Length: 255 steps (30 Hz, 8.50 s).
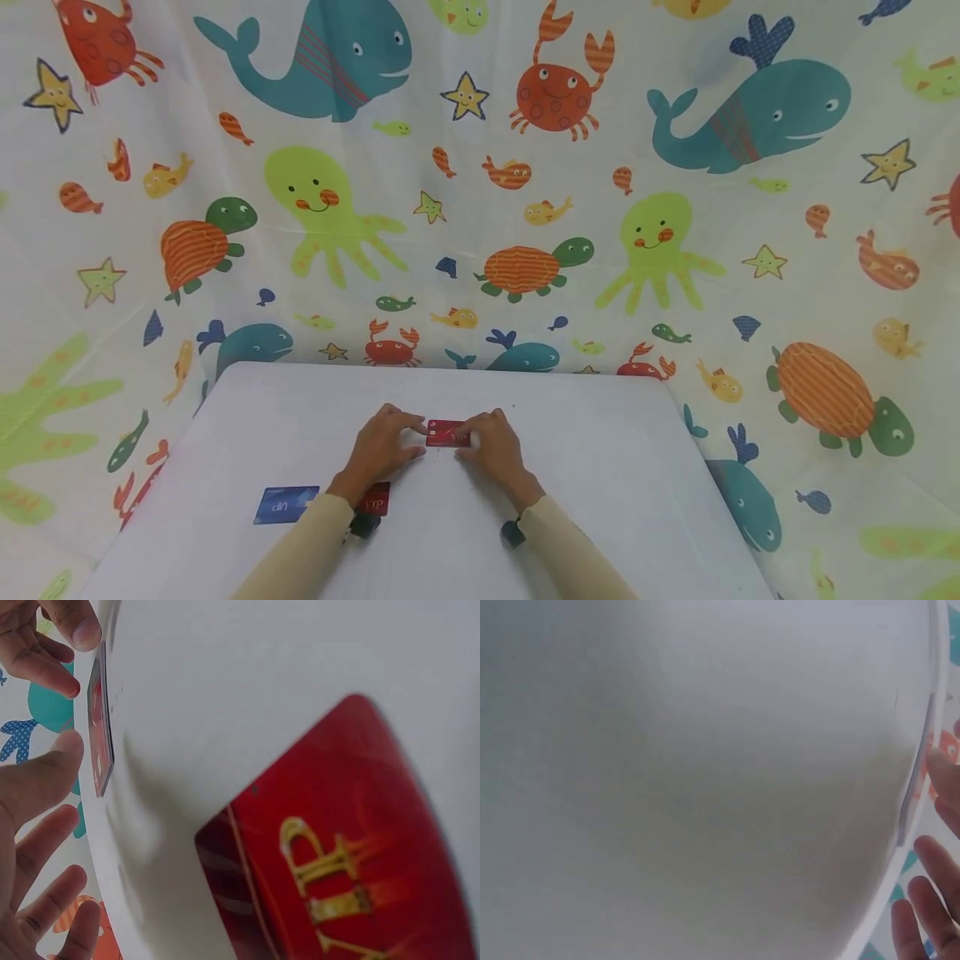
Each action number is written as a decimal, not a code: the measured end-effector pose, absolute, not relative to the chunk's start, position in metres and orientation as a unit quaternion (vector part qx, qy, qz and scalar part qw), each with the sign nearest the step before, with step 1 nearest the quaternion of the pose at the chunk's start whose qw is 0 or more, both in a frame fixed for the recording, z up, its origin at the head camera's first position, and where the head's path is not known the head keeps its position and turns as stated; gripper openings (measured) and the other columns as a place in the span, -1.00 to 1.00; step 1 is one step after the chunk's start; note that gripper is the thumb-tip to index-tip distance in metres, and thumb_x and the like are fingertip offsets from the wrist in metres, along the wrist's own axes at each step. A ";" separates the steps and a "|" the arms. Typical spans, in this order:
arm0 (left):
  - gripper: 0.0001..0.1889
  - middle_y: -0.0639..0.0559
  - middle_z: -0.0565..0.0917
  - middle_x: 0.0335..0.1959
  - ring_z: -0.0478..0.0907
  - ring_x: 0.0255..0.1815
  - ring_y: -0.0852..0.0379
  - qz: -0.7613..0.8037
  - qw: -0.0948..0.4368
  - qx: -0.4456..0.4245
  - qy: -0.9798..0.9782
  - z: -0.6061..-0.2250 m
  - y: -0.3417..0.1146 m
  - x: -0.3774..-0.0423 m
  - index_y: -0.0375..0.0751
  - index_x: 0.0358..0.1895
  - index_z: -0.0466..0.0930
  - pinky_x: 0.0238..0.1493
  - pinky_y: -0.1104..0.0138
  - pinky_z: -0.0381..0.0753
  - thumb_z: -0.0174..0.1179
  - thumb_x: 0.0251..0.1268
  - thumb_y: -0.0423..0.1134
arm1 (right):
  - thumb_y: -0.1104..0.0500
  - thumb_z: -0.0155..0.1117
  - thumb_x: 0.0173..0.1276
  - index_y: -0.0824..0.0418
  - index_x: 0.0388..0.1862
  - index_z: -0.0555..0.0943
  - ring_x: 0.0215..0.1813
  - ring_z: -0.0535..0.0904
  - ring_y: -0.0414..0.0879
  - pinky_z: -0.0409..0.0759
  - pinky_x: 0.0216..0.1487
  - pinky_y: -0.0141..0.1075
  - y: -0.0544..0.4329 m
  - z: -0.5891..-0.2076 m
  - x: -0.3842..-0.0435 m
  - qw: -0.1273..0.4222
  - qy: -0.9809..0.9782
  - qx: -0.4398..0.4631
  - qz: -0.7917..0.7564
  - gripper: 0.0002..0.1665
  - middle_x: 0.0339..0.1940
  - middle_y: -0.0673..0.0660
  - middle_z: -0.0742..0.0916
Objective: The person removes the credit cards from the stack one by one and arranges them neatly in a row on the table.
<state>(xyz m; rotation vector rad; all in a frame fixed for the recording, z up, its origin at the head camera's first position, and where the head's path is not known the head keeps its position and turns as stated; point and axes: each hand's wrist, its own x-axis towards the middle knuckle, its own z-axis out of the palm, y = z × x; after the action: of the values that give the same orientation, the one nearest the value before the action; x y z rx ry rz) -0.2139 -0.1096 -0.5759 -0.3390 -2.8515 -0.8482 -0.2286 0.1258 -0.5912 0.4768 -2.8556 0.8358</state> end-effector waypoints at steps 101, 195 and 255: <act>-0.69 0.13 0.80 -0.03 0.61 0.05 0.13 -0.250 0.074 -0.148 -0.954 -0.570 -0.106 -0.205 0.08 -0.09 0.88 0.17 0.10 0.74 0.66 0.07 -0.07 | -0.03 0.65 0.24 -0.09 0.02 0.83 0.10 0.52 -0.19 0.72 0.23 -0.23 0.135 -0.574 -0.218 0.032 -0.945 0.184 0.268 -0.64 0.04 -0.07 0.77; -0.61 0.36 0.76 -0.12 0.56 -0.06 0.35 -0.260 0.080 -0.163 -0.948 -0.599 -0.132 -0.145 0.23 -0.12 0.87 0.03 0.26 0.79 0.73 -0.11 0.02 | -0.06 0.71 0.18 -0.10 -0.04 0.86 -0.03 0.51 -0.28 0.66 0.03 -0.42 0.117 -0.587 -0.164 0.006 -0.944 0.226 0.242 -0.65 -0.11 -0.14 0.79; -0.69 0.11 0.82 0.08 0.60 0.10 0.09 -0.248 0.077 -0.159 -0.953 -0.578 -0.102 -0.222 0.11 -0.10 0.86 0.24 0.06 0.73 0.65 0.06 -0.04 | 0.06 0.68 0.23 -0.01 -0.04 0.83 0.12 0.58 -0.08 0.69 0.32 -0.11 0.134 -0.582 -0.231 0.043 -0.951 0.162 0.262 -0.68 0.10 0.01 0.81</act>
<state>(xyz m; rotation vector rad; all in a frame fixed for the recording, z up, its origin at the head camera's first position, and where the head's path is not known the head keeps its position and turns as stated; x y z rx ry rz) -0.2225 -0.1017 -0.5775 -0.4762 -2.8534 -0.7418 -0.2311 0.1339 -0.5819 0.4940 -2.9072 0.8008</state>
